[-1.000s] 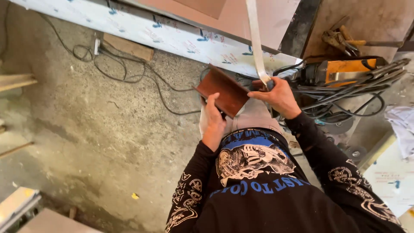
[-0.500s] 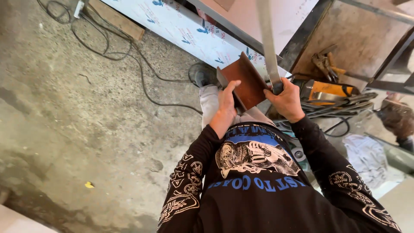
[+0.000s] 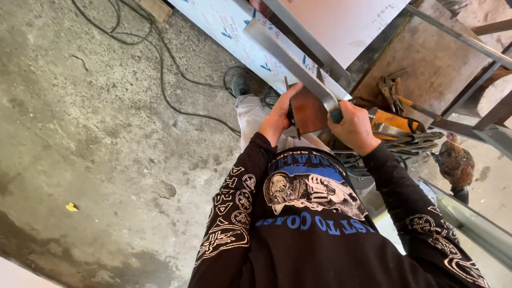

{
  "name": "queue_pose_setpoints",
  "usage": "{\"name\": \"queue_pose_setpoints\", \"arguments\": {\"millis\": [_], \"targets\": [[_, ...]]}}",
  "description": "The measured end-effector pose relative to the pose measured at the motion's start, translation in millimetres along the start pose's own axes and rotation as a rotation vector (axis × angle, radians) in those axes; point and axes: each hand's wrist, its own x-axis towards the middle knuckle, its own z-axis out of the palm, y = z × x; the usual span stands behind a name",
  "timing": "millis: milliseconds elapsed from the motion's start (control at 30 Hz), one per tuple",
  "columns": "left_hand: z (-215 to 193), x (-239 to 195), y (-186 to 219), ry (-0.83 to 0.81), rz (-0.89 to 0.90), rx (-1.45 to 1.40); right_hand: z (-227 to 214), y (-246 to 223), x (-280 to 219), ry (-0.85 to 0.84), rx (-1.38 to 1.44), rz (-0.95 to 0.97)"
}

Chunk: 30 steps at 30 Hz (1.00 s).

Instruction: The person holds a small wooden block against the edge of a metal sheet on the workbench and uses a flat file by hand to file and smooth the metal edge, repositioning the block and the sheet as they work along the edge.

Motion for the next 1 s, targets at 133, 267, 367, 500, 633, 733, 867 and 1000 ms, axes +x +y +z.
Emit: {"name": "queue_pose_setpoints", "arguments": {"millis": [133,267,367,500,633,733,867,1000], "targets": [[-63.1,50.7,-51.7,-0.006,-0.014,-0.020,-12.4,8.2,-2.9,-0.061,-0.066,-0.072],[-27.7,10.3,-51.3,0.075,0.171,-0.116,-55.6,14.7,-12.8,-0.112,-0.019,0.067],[-7.0,10.9,-38.7,0.192,0.431,-0.148,-97.6,29.1,-18.4,-0.034,0.026,0.211],[11.9,33.3,-19.7,0.374,0.723,-0.180,-128.1,42.9,-19.0,0.067,0.036,0.358],[23.7,55.2,-14.0,0.425,0.794,-0.183,-109.8,90.2,-29.8,-0.014,0.025,0.476],[27.0,65.8,-15.5,0.409,0.863,-0.139,-108.0,77.0,-20.0,-0.128,0.308,0.778],[34.3,68.8,-16.9,0.406,0.897,-0.075,-118.4,61.8,-4.3,-0.284,0.513,0.889],[39.5,64.4,-18.3,0.431,0.822,-0.086,-128.9,65.5,3.6,-0.418,0.544,0.935]]}}
